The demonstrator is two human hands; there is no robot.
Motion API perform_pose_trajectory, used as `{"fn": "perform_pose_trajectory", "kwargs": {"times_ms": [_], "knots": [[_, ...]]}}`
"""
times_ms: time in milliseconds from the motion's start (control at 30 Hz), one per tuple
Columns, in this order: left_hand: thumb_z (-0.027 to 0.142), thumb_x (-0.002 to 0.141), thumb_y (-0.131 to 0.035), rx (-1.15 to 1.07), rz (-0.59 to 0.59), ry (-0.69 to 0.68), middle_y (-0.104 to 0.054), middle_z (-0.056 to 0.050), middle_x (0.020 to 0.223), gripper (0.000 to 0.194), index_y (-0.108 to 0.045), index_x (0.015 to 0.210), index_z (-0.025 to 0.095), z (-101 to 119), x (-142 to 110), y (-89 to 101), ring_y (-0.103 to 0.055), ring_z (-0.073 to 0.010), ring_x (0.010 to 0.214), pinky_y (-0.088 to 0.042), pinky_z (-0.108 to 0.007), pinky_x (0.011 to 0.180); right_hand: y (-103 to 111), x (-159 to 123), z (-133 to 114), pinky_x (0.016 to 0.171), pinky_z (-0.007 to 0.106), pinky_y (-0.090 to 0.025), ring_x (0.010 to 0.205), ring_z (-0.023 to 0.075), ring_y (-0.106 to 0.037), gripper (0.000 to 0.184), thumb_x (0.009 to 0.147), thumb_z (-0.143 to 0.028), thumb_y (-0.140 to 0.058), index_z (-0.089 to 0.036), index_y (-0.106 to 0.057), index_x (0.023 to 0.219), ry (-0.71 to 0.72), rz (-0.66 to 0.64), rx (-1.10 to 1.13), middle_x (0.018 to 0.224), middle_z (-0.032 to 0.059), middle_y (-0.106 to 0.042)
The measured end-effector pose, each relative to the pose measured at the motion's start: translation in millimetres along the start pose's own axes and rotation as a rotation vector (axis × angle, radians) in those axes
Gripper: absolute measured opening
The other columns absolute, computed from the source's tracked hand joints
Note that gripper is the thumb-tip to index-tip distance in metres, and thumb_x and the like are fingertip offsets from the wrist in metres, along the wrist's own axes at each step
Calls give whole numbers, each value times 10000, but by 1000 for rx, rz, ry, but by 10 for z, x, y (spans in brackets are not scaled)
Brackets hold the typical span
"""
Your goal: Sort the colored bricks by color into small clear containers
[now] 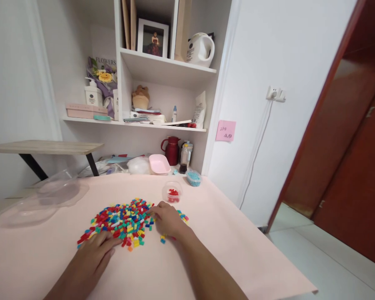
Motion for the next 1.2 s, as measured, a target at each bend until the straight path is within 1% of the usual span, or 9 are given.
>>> {"fn": "perform_pose_trajectory", "kwargs": {"times_ms": [133, 267, 467, 600, 700, 900, 967, 1100, 1200], "knots": [[222, 861, -474, -10, 35, -18, -696, -50, 1035, 325, -735, 1024, 325, -10, -14, 11, -640, -217, 977, -503, -382, 852, 26, 9, 49, 798, 251, -423, 870, 162, -589, 317, 834, -60, -468, -234, -701, 960, -40, 28, 17, 996, 47, -615], [235, 870, -463, 0, 20, -4, -696, -54, 1037, 328, -735, 1030, 323, -28, -12, -6, -638, -220, 984, -499, -390, 863, 110, -1, 134, 778, 259, -419, 877, 178, -594, 327, 810, -69, -475, -226, -684, 1006, -97, 67, 24, 952, 40, -657], [230, 867, -459, -2, -3, 2, -695, -56, 1058, 335, -729, 1042, 321, 3, 2, 4, -638, -224, 999, -492, -400, 875, 84, -23, 158, 700, 252, -418, 782, 171, -598, 347, 789, -114, -520, -253, -706, 1047, -102, 2, 43, 887, 18, -689], [256, 874, -464, -5, -5, -6, -695, -59, 1031, 314, -734, 1022, 319, -11, 3, -8, -639, -229, 985, -498, -403, 860, 44, -1, 178, 708, 246, -426, 796, 170, -616, 285, 756, -126, -565, -263, -739, 936, -108, -5, 54, 901, 4, -711], [256, 869, -479, 4, 13, -16, -694, -55, 1037, 302, -735, 1015, 319, -25, 2, -7, -639, -228, 994, -502, -396, 864, 54, 13, 239, 669, 241, -414, 767, 166, -624, 249, 764, -124, -550, -255, -734, 868, -162, 20, 52, 848, -12, -725], [248, 876, -460, 7, -5, -15, -690, -58, 1040, 319, -730, 1033, 315, -3, 1, 2, -633, -227, 998, -499, -399, 864, 234, -42, 419, 610, 248, -374, 693, 163, -588, 234, 765, -110, -553, -242, -734, 835, -307, 155, -51, 784, 6, -701], [246, 885, -441, 4, -22, -3, -685, -64, 1052, 336, -726, 1051, 312, 9, 2, 6, -626, -232, 1009, -491, -414, 877, 244, -42, 397, 634, 248, -393, 715, 159, -589, 248, 773, -104, -556, -244, -743, 858, -272, 143, -39, 833, 16, -697], [242, 898, -420, 4, -71, 18, -678, -72, 1067, 354, -718, 1080, 304, 36, 7, 0, -616, -236, 1028, -474, -429, 904, 173, -11, 222, 735, 249, -442, 807, 153, -610, 241, 803, -162, -601, -260, -753, 962, -113, 70, 39, 951, 39, -670], [232, 901, -416, 8, -90, 29, -677, -74, 1071, 360, -717, 1084, 304, 52, 10, 6, -614, -235, 1031, -471, -430, 909, 87, 2, 147, 795, 264, -447, 863, 168, -617, 221, 806, -209, -631, -267, -758, 977, -74, 20, 1, 959, 48, -663]]}}
Point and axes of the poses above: each hand's wrist, its own x-axis towards the middle knuckle, its own y-axis out of the back of the hand, z = x × y, the point moved 8 cm from there along x, towards the middle knuckle
